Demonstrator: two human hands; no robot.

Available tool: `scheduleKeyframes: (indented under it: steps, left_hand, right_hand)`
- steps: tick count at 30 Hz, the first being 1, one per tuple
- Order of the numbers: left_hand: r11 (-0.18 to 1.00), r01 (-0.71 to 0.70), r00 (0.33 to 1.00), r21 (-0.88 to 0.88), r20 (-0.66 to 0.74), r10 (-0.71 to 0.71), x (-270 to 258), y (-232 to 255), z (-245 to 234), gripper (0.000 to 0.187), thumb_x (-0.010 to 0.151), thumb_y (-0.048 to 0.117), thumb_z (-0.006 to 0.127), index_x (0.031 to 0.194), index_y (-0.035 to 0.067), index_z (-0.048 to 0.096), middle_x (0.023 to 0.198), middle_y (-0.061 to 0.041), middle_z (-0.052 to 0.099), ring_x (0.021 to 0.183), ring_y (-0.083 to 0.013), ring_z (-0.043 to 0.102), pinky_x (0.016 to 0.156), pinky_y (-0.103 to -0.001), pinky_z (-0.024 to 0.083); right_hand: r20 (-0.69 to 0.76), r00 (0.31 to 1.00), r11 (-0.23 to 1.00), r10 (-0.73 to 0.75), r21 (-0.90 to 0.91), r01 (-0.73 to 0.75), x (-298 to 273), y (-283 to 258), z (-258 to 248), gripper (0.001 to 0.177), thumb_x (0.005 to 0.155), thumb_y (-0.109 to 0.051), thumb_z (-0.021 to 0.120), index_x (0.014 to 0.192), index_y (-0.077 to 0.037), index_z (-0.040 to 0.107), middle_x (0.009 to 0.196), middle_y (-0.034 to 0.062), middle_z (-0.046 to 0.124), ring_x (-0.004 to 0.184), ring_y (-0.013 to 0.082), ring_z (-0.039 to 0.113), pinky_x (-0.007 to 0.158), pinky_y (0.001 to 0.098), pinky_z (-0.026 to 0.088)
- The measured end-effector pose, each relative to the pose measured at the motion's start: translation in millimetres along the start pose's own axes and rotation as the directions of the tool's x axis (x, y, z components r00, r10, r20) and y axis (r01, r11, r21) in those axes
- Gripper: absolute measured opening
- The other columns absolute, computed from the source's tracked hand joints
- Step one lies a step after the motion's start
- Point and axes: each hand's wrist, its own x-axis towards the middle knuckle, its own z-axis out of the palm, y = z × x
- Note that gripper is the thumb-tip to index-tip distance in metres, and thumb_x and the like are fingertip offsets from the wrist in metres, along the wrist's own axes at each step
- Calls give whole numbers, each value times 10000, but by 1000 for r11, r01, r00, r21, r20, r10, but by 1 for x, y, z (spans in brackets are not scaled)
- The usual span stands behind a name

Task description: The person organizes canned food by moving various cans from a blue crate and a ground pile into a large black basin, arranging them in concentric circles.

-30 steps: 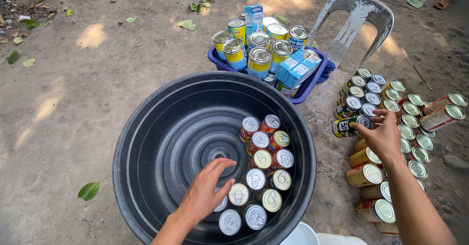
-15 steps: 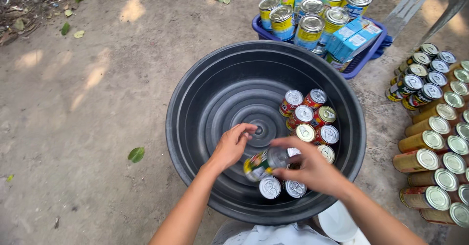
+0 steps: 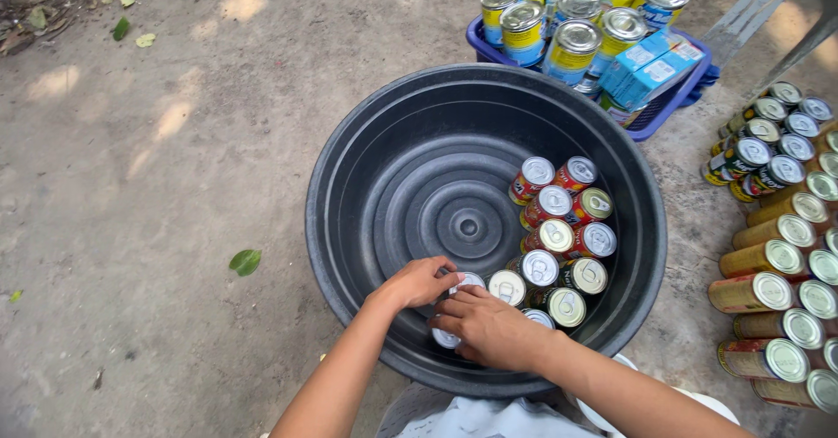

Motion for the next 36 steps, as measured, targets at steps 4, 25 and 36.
scheduleKeyframes:
  steps: [4, 25, 36]
  left_hand:
    - [998, -63, 988, -27, -146, 59, 7, 15, 1, 484, 936, 417, 653, 1285, 82, 643, 1164, -136, 737, 1008, -243, 729, 830, -365, 594]
    - [787, -599, 784, -147, -311, 538, 87, 197, 42, 241, 938, 162, 665, 1141, 34, 680, 1001, -100, 734, 918, -192, 751, 818, -333, 606]
    - [838, -528, 842, -134, -206, 498, 92, 205, 49, 255, 956, 161, 639, 1173, 29, 663, 1031, -100, 707, 952, -191, 737, 861, -332, 587]
  right_hand:
    - [-109, 991, 990, 73, 131, -58, -16, -9, -31, 537, 793, -136, 795, 1299, -45, 637, 1278, 135, 590, 1228, 338, 538, 1050, 454, 414]
    - [-609, 55, 194, 791, 164, -967, -322, 403, -104, 618, 847, -297, 749, 1410, -104, 586, 1381, 163, 598, 1307, 370, 507, 1085, 460, 431]
    - [-640, -66, 83, 766, 199, -976, -306, 411, -94, 746, 796, -561, 796, 1355, -93, 639, 1294, 151, 614, 1271, 341, 507, 1065, 515, 379]
